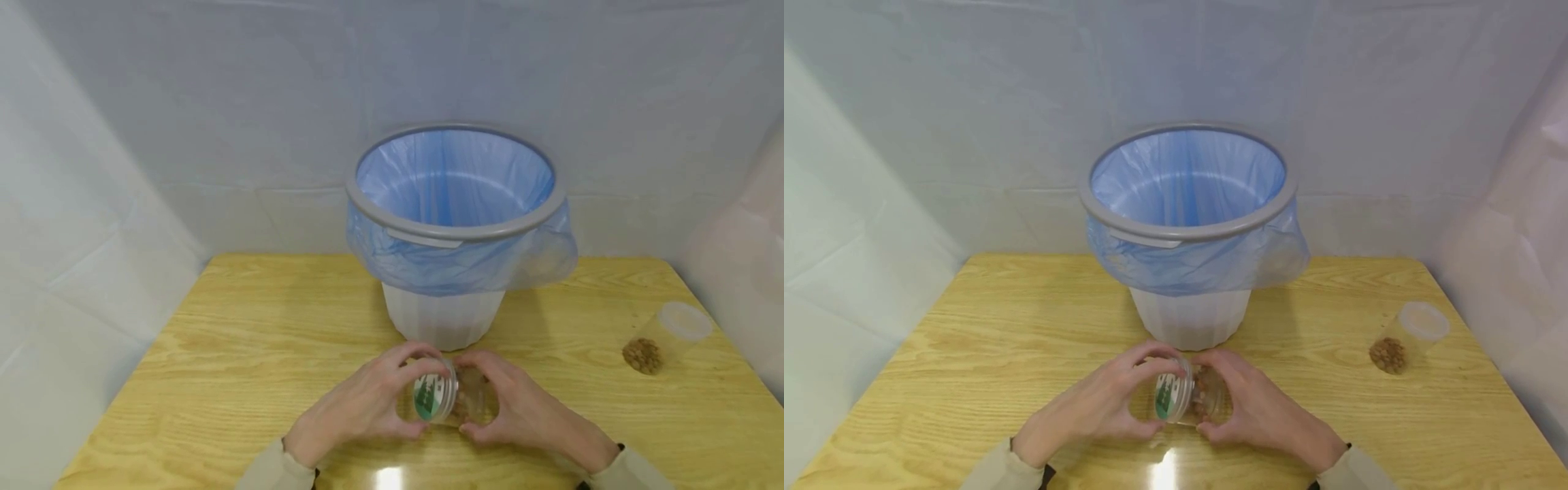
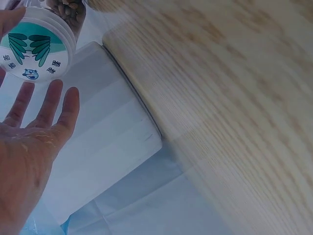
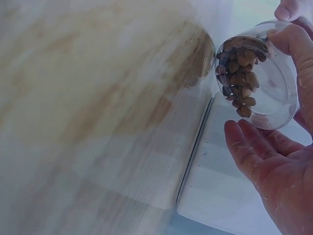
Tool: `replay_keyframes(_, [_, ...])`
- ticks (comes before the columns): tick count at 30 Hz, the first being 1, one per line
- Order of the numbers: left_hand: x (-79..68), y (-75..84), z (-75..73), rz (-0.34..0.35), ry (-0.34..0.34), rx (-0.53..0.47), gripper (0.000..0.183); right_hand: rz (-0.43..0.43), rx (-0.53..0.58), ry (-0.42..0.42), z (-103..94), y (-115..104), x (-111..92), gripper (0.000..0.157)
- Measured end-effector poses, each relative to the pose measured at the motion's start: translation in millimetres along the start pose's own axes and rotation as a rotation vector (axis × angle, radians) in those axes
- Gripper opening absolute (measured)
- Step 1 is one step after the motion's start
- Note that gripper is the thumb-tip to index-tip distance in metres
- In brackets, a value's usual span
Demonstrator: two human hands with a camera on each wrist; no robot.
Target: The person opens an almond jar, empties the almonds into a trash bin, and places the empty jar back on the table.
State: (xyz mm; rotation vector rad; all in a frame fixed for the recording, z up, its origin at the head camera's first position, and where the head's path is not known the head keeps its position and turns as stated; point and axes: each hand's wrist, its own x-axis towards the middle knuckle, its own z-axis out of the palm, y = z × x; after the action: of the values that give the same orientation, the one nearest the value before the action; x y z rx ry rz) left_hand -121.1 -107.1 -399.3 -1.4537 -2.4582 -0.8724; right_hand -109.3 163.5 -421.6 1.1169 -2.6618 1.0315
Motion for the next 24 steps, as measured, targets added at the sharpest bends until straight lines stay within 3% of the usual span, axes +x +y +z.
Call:
replay_keyframes(7, [0.6,-1.1,-1.1,-0.049,-0.014,-0.003,0.076,0.039,0.051,-0.033,-2.9,-0.7,3.2,0.084])
replay_keyframes(17, [-0.1,0.4,-2.8,-0.152,-0.058,-0.029,0.075,0.023,0.04,-0.027,-2.6,-0.4,4.7,0.084])
replay_keyframes(24, [-0.3,2.5,-2.5,-0.183,-0.055,-0.019,0.074,0.009,0.049,-0.02,-1.7,1.2,5.2,0.084])
